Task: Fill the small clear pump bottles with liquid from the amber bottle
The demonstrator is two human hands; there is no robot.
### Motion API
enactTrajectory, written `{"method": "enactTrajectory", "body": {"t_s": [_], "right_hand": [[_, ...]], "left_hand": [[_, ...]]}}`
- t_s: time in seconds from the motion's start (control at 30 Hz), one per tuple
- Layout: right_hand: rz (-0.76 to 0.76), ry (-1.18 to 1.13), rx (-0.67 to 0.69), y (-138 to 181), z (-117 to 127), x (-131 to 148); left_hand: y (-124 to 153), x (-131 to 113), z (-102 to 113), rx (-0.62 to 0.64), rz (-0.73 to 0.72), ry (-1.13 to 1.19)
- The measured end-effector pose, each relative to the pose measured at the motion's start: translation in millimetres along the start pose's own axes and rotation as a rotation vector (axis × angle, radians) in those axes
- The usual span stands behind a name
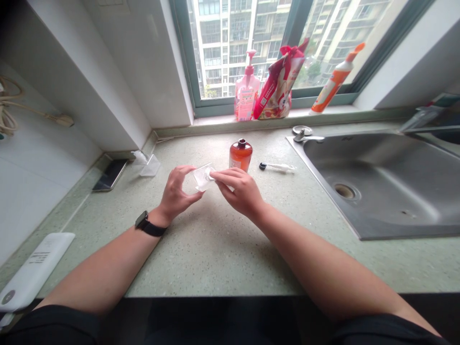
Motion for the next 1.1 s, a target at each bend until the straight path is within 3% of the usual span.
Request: {"method": "enactTrajectory", "body": {"t_s": [0.2,0.6,1.1], "right_hand": [[-0.095,-0.034,0.001,2,-4,-2],[-0.049,-0.043,-0.05,5,-6,0],[-0.015,0.058,-0.09,7,-8,-3]], "left_hand": [[0,2,0,-0.006,0.036,-0.032],[1,-1,1,-0.065,0.048,0.011],[3,9,-4,-0.116,0.191,0.038]]}}
Point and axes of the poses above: each hand's wrist, its own y-axis away from the middle knuckle, its own z-axis out of the back of the hand, x = y × z, the point moved 3 cm from there along -y, towards the middle knuckle, and after that the axes turned 6 degrees about y, right-handed, at the moved point
